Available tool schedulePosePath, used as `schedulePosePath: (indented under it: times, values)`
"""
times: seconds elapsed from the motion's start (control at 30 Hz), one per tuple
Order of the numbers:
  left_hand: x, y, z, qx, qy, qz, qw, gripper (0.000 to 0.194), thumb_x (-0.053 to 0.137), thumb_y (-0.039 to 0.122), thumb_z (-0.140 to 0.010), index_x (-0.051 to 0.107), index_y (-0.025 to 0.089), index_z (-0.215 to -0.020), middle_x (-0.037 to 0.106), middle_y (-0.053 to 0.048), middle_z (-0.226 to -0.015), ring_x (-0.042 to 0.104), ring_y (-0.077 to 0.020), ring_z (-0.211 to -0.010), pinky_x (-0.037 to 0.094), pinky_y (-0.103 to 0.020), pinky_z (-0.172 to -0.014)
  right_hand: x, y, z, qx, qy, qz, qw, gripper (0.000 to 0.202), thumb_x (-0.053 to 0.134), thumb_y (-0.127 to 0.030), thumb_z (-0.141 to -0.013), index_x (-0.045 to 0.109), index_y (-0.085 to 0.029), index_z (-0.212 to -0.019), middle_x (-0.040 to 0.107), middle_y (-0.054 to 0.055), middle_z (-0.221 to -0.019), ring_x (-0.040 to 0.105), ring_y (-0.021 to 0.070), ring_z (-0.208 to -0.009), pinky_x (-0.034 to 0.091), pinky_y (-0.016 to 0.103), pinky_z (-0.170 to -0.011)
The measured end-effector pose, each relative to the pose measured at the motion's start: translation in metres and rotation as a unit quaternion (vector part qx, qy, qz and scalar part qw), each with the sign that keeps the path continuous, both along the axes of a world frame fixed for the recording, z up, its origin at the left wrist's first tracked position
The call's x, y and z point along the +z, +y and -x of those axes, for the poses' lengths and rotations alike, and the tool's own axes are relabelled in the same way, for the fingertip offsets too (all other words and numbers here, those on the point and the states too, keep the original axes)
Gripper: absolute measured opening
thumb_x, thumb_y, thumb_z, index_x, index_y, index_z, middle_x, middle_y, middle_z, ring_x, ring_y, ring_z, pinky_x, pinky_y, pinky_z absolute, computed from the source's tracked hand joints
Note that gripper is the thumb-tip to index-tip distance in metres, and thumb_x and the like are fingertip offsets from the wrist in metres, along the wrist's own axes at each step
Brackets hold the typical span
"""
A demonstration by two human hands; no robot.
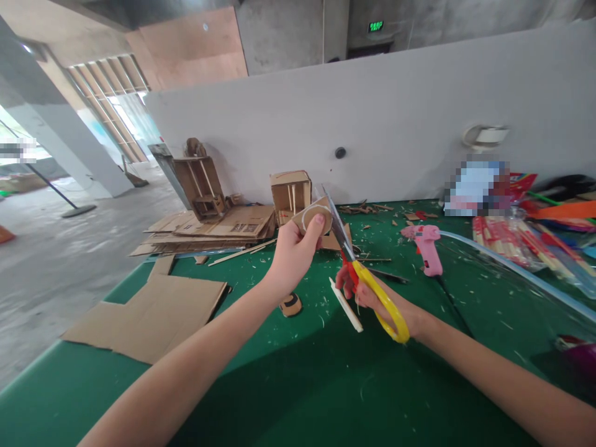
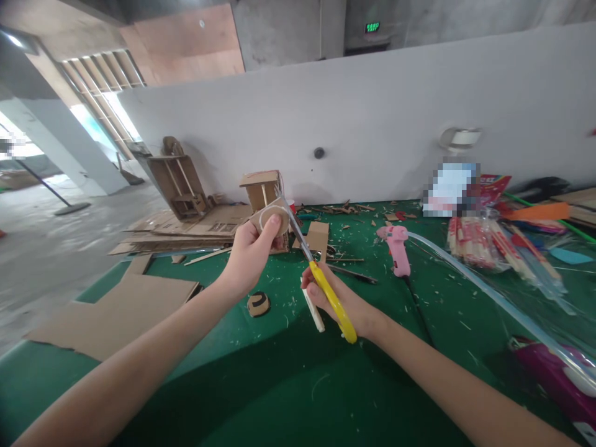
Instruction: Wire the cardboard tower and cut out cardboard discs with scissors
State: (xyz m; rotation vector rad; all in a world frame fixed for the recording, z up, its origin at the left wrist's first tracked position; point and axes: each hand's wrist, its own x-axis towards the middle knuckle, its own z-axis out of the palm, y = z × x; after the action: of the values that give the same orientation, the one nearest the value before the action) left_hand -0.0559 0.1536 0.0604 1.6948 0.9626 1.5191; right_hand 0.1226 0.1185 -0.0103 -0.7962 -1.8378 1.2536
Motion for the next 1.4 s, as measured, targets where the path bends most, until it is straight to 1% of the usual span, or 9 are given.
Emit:
schedulePosePath:
  times: [0.2,0.33,0.43,0.63,0.83,0.97,1.17,1.27,1.4]
  values:
    - [0.001,0.003,0.002,-0.019,0.011,-0.005,1.0,0.038,0.049,0.043,-0.089,0.048,0.017,-0.062,0.045,0.003,-0.053,0.04,-0.0079,-0.05,0.033,-0.023,-0.049,-0.006,0.002,0.003,-0.031,0.006,-0.012,0.999,0.043,0.041,-0.064,-0.087,0.048,-0.023,-0.1,0.046,0.002,-0.087,0.043,0.0127,-0.069,0.04,0.025,-0.059]
    - [0.001,0.003,0.003,-0.022,0.016,0.002,1.0,0.039,0.05,0.044,-0.089,0.048,0.017,-0.06,0.043,0.003,-0.052,0.038,-0.0076,-0.048,0.03,-0.023,-0.047,-0.008,0.005,0.005,-0.041,0.005,-0.013,0.999,0.041,0.039,-0.063,-0.089,0.045,-0.023,-0.096,0.038,-0.002,-0.074,0.032,0.0103,-0.056,0.031,0.023,-0.047]
    - [0.002,0.003,0.003,-0.021,0.023,0.009,0.999,0.04,0.05,0.043,-0.089,0.047,0.017,-0.059,0.042,0.003,-0.052,0.036,-0.0075,-0.048,0.029,-0.024,-0.046,-0.009,0.006,0.005,-0.047,-0.011,-0.018,0.999,0.042,0.038,-0.064,-0.088,0.043,-0.023,-0.091,0.033,-0.005,-0.066,0.027,0.0095,-0.052,0.026,0.023,-0.043]
    - [0.005,0.003,0.005,-0.04,0.042,0.009,0.998,0.041,0.048,0.042,-0.089,0.043,0.017,-0.058,0.039,0.004,-0.052,0.034,-0.007,-0.048,0.028,-0.023,-0.046,-0.005,0.002,0.007,-0.083,-0.022,-0.02,0.996,0.043,0.04,-0.066,-0.086,0.042,-0.023,-0.084,0.032,-0.005,-0.064,0.028,0.0095,-0.05,0.027,0.022,-0.042]
    - [0.015,0.004,0.014,-0.059,0.12,0.016,0.991,0.04,0.046,0.039,-0.09,0.046,0.016,-0.057,0.045,0.002,-0.053,0.038,-0.0073,-0.049,0.03,-0.024,-0.049,0.007,-0.006,0.006,-0.072,-0.029,-0.019,0.997,0.05,0.04,-0.07,-0.083,0.047,-0.022,-0.096,0.043,0.0,-0.077,0.042,0.0128,-0.065,0.036,0.024,-0.05]
    - [0.019,0.003,0.019,-0.078,0.149,0.028,0.985,0.043,0.046,0.041,-0.09,0.046,0.017,-0.054,0.044,0.001,-0.052,0.038,-0.0079,-0.049,0.03,-0.025,-0.048,0.004,-0.003,0.005,-0.076,-0.023,-0.013,0.997,0.047,0.041,-0.068,-0.084,0.046,-0.023,-0.09,0.037,-0.003,-0.068,0.034,0.0109,-0.055,0.031,0.024,-0.046]
    - [0.021,0.006,0.024,-0.107,0.14,0.035,0.984,0.039,0.049,0.04,-0.089,0.047,0.017,-0.058,0.047,0.0,-0.053,0.041,-0.0082,-0.05,0.032,-0.024,-0.049,0.003,0.0,0.006,-0.077,-0.024,0.008,0.997,0.046,0.042,-0.068,-0.084,0.04,-0.022,-0.079,0.029,-0.006,-0.061,0.023,0.009,-0.048,0.021,0.024,-0.04]
    - [0.014,0.006,0.018,-0.094,0.097,0.048,0.99,0.038,0.053,0.042,-0.087,0.048,0.016,-0.059,0.047,0.001,-0.053,0.04,-0.0077,-0.049,0.032,-0.023,-0.048,0.0,-0.001,0.008,-0.083,-0.008,0.007,0.996,0.045,0.045,-0.067,-0.083,0.041,-0.022,-0.08,0.029,-0.006,-0.062,0.023,0.0087,-0.049,0.021,0.023,-0.039]
    - [-0.002,0.004,0.003,-0.073,-0.096,0.07,0.99,0.032,0.061,0.045,-0.081,0.052,0.015,-0.071,0.05,0.002,-0.059,0.046,-0.0076,-0.053,0.04,-0.022,-0.053,-0.006,0.0,0.01,-0.099,0.002,-0.011,0.995,0.042,0.046,-0.064,-0.084,0.042,-0.022,-0.084,0.031,-0.006,-0.064,0.026,0.0086,-0.05,0.022,0.023,-0.04]
